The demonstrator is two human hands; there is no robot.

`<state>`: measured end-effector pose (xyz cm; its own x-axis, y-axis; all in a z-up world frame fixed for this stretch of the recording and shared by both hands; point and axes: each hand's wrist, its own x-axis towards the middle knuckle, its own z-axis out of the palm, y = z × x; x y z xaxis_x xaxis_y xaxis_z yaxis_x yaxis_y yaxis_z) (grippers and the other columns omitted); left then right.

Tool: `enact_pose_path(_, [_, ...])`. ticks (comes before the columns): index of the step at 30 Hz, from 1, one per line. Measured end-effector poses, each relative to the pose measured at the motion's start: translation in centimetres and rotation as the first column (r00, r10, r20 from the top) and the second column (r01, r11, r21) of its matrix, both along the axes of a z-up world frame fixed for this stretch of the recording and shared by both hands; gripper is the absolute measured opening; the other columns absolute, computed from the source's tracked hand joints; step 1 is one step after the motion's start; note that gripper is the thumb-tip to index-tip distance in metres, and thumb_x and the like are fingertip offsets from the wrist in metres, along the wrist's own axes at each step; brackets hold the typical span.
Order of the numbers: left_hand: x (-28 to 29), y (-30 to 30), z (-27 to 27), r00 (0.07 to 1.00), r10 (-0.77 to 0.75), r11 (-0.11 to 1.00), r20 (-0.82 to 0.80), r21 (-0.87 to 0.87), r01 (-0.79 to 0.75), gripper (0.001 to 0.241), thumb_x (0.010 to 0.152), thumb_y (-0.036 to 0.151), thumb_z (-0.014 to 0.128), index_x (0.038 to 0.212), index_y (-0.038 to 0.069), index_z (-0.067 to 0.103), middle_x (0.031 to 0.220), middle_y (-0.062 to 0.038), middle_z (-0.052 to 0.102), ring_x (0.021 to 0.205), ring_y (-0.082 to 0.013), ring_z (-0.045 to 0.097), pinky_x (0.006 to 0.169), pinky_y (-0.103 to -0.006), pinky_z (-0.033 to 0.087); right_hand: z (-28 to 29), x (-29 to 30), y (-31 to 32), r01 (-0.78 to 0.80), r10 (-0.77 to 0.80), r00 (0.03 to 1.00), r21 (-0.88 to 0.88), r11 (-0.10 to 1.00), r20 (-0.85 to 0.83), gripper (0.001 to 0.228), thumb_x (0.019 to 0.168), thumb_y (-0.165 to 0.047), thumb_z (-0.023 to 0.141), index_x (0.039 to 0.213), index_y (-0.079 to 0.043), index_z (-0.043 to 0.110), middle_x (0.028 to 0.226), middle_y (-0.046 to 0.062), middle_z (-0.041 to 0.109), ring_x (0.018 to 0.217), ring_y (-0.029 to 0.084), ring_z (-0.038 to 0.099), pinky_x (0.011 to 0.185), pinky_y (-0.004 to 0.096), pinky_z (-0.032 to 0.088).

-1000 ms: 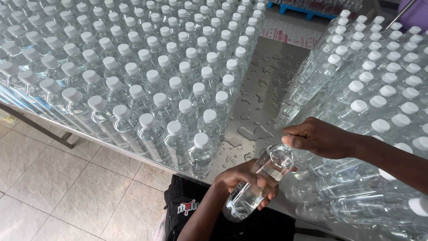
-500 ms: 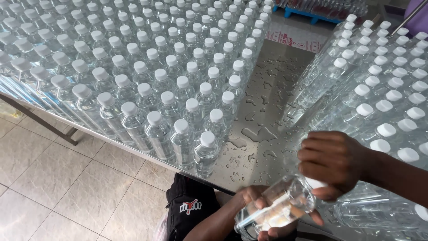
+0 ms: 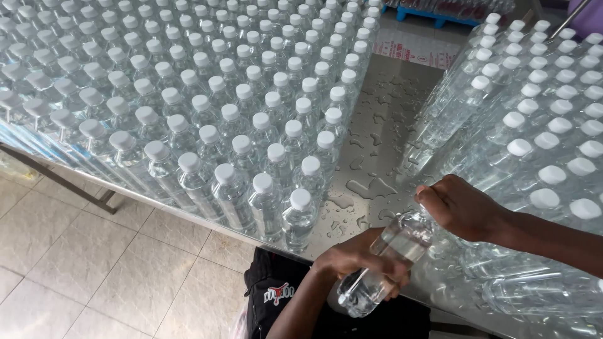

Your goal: Manually tightening the screw caps on a large batch of water bottles and organizing them on a table.

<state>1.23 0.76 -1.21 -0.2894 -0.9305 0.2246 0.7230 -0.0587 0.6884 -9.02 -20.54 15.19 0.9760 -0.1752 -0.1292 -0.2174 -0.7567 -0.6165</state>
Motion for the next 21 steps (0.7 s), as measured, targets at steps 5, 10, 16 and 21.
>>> enact_pose_path(5, [-2.2,2.5,12.2,0.435,0.263,0.828,0.861,0.03,-0.56,0.107,0.079,0.041,0.072,0.172,0.011,0.028,0.091,-0.016,0.075,0.082,-0.0349,0.076,0.078,-0.0466,0.063,-3.3,-0.1,-2.6,0.032,-0.062,0.98,-0.156,0.987,-0.191,0.047,0.101,-0.023,0.042,0.059,-0.01,0.029,0.05,0.006,0.025,0.049,0.017,0.021,0.053,0.047,0.022])
enact_pose_path(10, [-3.5,1.6,10.2,0.04,0.422,0.662,0.906,-0.278,-0.696,0.097,0.088,0.044,0.068,0.17,0.013,0.028,0.098,-0.021,0.081,0.099,-0.0521,0.076,0.092,-0.0594,0.058,0.8,1.6,-0.8,-0.003,-0.13,0.931,-0.366,0.931,-0.34,0.047,0.111,-0.03,0.038,0.069,-0.009,0.035,0.051,0.008,0.028,0.049,0.021,0.022,0.056,0.048,0.025])
enact_pose_path(16, [-2.7,1.4,10.3,0.007,0.617,0.478,0.787,-0.368,-0.797,0.101,0.091,0.044,0.073,0.171,0.007,0.024,0.112,-0.019,0.079,0.087,-0.0378,0.08,0.078,-0.0525,0.062,9.7,3.6,6.0,0.142,-0.235,0.898,-0.261,0.955,-0.371,0.032,0.104,-0.052,0.063,0.117,-0.028,0.08,0.06,0.006,0.054,0.052,0.018,0.043,0.06,0.034,0.037])
enact_pose_path(21, [-1.8,0.6,9.7,-0.04,0.638,0.364,0.769,-0.348,-0.864,0.135,0.08,0.057,0.083,0.171,0.004,-0.003,0.175,-0.026,0.034,0.158,-0.0433,0.042,0.105,-0.0622,0.056,10.5,6.3,4.6,0.059,-0.116,0.933,-0.173,0.983,-0.341,0.037,0.092,-0.048,0.076,0.119,-0.023,0.078,0.09,0.001,0.088,0.061,0.017,0.081,0.068,0.03,0.062])
